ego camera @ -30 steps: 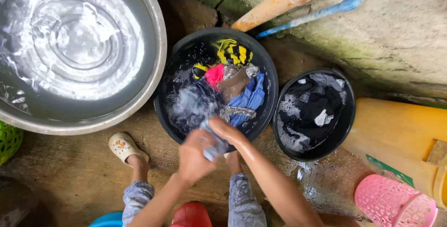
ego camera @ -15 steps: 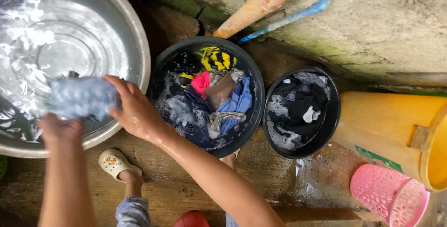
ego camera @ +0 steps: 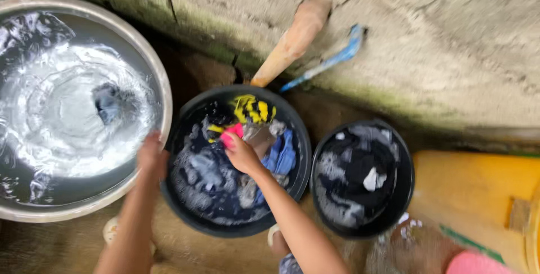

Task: The person washes clothes by hand in plastic basins, scrubbing various items including shirts, a cap, and socks in soapy water before rinsing them.

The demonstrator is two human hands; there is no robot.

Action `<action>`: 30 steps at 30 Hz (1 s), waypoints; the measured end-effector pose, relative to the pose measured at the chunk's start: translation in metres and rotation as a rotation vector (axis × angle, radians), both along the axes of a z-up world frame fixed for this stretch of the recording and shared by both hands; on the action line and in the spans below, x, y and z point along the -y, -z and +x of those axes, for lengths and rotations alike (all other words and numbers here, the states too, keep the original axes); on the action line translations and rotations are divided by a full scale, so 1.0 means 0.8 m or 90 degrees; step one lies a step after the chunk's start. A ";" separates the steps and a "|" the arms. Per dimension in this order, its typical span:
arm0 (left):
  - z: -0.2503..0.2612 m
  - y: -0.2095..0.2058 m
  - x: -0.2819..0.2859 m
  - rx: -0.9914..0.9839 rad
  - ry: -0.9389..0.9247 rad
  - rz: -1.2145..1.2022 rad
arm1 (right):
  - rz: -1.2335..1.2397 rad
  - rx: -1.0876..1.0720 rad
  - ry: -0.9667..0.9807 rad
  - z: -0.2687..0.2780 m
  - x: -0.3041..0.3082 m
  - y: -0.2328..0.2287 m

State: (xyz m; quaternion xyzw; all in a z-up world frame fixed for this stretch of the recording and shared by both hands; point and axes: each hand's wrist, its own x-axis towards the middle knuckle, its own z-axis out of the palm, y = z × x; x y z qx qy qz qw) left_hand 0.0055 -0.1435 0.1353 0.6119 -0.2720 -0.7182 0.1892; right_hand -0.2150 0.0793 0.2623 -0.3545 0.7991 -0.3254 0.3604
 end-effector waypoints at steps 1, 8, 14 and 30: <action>-0.031 0.007 -0.043 0.016 0.090 -0.139 | -0.004 0.050 0.011 -0.024 -0.018 0.015; -0.168 -0.005 -0.280 0.370 0.364 -0.513 | 0.202 -0.030 -0.074 -0.126 -0.125 0.000; -0.192 -0.055 -0.330 0.531 0.691 -0.436 | 0.147 -0.113 -0.131 -0.117 -0.102 0.020; -0.099 0.116 -0.293 0.528 0.685 -0.329 | 0.095 -0.170 -0.285 -0.021 -0.069 0.196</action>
